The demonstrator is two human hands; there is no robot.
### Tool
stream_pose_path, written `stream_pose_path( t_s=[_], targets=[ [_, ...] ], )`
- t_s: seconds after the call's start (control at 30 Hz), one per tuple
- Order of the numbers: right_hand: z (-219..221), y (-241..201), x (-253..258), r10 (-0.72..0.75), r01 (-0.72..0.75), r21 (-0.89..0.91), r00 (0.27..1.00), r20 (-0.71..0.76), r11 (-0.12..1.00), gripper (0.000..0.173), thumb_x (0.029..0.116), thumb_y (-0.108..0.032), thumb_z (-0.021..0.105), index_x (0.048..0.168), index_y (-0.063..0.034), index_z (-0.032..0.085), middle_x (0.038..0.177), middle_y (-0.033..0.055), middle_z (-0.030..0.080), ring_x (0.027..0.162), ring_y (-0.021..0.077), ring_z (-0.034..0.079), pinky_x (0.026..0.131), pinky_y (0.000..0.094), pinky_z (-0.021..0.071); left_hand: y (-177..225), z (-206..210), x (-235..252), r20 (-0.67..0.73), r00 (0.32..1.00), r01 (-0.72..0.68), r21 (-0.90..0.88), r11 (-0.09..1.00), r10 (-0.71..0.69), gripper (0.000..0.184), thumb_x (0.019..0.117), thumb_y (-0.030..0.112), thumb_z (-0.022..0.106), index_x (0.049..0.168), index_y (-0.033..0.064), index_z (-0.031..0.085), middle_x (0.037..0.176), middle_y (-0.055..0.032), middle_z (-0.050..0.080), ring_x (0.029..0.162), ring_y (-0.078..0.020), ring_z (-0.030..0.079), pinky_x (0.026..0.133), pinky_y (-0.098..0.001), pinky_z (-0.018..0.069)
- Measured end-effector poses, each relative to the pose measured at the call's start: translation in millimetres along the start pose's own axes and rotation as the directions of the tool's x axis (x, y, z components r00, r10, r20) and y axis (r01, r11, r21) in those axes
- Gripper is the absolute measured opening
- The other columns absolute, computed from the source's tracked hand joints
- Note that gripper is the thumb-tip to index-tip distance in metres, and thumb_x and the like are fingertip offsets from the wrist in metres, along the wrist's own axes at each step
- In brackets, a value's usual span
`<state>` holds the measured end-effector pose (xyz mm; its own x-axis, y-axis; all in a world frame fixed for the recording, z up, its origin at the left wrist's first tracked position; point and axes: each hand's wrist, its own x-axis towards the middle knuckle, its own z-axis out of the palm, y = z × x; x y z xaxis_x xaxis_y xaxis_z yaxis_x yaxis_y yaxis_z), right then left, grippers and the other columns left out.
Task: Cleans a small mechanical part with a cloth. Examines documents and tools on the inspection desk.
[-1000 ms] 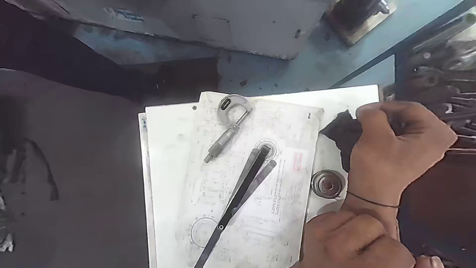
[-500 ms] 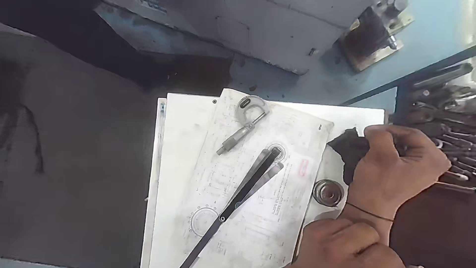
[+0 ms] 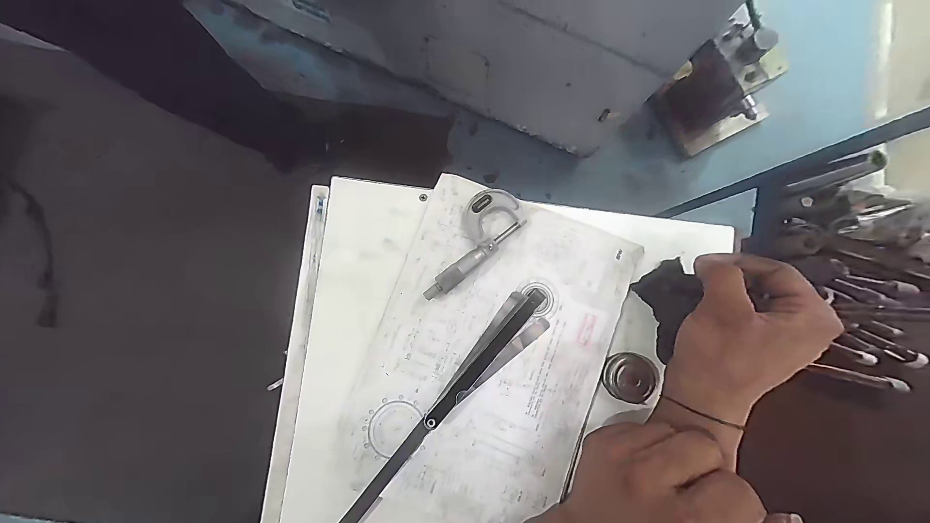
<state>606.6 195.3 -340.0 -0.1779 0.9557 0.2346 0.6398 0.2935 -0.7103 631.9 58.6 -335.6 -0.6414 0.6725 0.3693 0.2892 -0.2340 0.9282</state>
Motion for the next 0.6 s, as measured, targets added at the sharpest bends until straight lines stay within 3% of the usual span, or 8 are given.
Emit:
stream_pose_path(
  t_s=[0.2,0.27,0.33,0.4,0.5,0.53,0.57,0.6],
  targets=[
    [-2,1,0,0.020,-0.020,0.027,1.000,0.004,0.999,0.010,0.0927,-0.019,0.069,0.089,-0.0100,0.071,0.080,-0.0101,0.061,0.073,-0.0087,0.055,0.070,0.0134,0.0447,-1,0,-2,0.013,1.000,-0.016,-0.009,1.000,0.016,0.031,0.0907,0.015,0.064,0.063,0.0037,0.057,0.060,-0.0059,0.049,0.055,-0.0162,0.052,0.050,-0.0271,0.0439],
    [6,27,0,-0.124,0.126,0.054,0.991,-0.047,0.991,0.010,0.0946,-0.021,0.069,0.092,-0.0123,0.072,0.083,-0.0108,0.064,0.075,-0.0076,0.058,0.070,0.0153,0.0469,-2,0,-2,0.009,1.000,-0.018,-0.015,1.000,0.018,0.030,0.0902,0.014,0.065,0.063,0.0038,0.057,0.060,-0.0056,0.049,0.055,-0.0160,0.052,0.051,-0.0273,0.0434],
    [25,71,5,-0.304,0.332,0.097,0.925,-0.227,0.938,0.010,0.0946,-0.026,0.072,0.093,-0.0158,0.076,0.083,-0.0099,0.069,0.075,-0.0034,0.064,0.065,0.0182,0.0534,-1,1,-2,0.007,1.000,-0.015,-0.012,1.000,0.015,0.031,0.0908,0.015,0.064,0.062,0.0049,0.057,0.060,-0.0050,0.050,0.055,-0.0152,0.052,0.050,-0.0266,0.0435],
    [3,46,9,-0.079,0.079,0.036,0.997,-0.015,0.996,0.009,0.0944,-0.027,0.071,0.093,-0.0186,0.073,0.085,-0.0104,0.067,0.078,-0.0015,0.062,0.074,0.0225,0.0521,0,2,-2,0.012,1.000,-0.003,-0.002,1.000,0.003,0.032,0.0909,0.015,0.064,0.062,0.0049,0.056,0.060,-0.0054,0.051,0.056,-0.0154,0.052,0.051,-0.0268,0.0440],
    [-2,45,14,0.033,-0.032,-0.028,0.998,0.058,0.999,0.014,0.0945,-0.026,0.070,0.093,-0.0122,0.073,0.085,-0.0049,0.068,0.079,0.0025,0.064,0.074,0.0251,0.0523,1,3,-2,0.007,0.999,0.045,-0.008,0.999,-0.045,0.029,0.0896,0.015,0.064,0.063,0.0038,0.060,0.064,-0.0068,0.057,0.060,-0.0153,0.059,0.054,-0.0270,0.0493],
    [7,48,7,0.079,-0.079,-0.006,0.996,0.032,0.997,0.010,0.0954,-0.018,0.068,0.092,-0.0084,0.070,0.083,-0.0031,0.063,0.079,0.0037,0.061,0.072,0.0243,0.0503,1,3,-2,0.009,0.999,0.037,-0.008,0.999,-0.037,0.030,0.0903,0.015,0.063,0.063,0.0039,0.059,0.063,-0.0068,0.056,0.060,-0.0156,0.058,0.054,-0.0271,0.0481],
    [36,81,-2,-0.088,0.123,0.140,0.969,-0.231,0.983,0.008,0.0888,-0.004,0.069,0.083,0.0007,0.066,0.074,0.0053,0.062,0.069,0.0108,0.063,0.059,0.0258,0.0505,0,3,-2,0.012,1.000,0.019,-0.007,1.000,-0.019,0.032,0.0914,0.016,0.063,0.062,0.0047,0.057,0.062,-0.0057,0.052,0.058,-0.0153,0.054,0.052,-0.0265,0.0455],
    [50,103,-6,-0.159,0.234,0.212,0.934,-0.321,0.949,0.004,0.0878,0.002,0.067,0.085,0.0037,0.064,0.074,0.0089,0.062,0.069,0.0153,0.064,0.056,0.0280,0.0510,-1,2,-3,0.017,1.000,0.007,-0.005,1.000,-0.007,0.033,0.0920,0.016,0.063,0.062,0.0052,0.056,0.061,-0.0050,0.050,0.056,-0.0151,0.053,0.051,-0.0263,0.0444]
  ],
)
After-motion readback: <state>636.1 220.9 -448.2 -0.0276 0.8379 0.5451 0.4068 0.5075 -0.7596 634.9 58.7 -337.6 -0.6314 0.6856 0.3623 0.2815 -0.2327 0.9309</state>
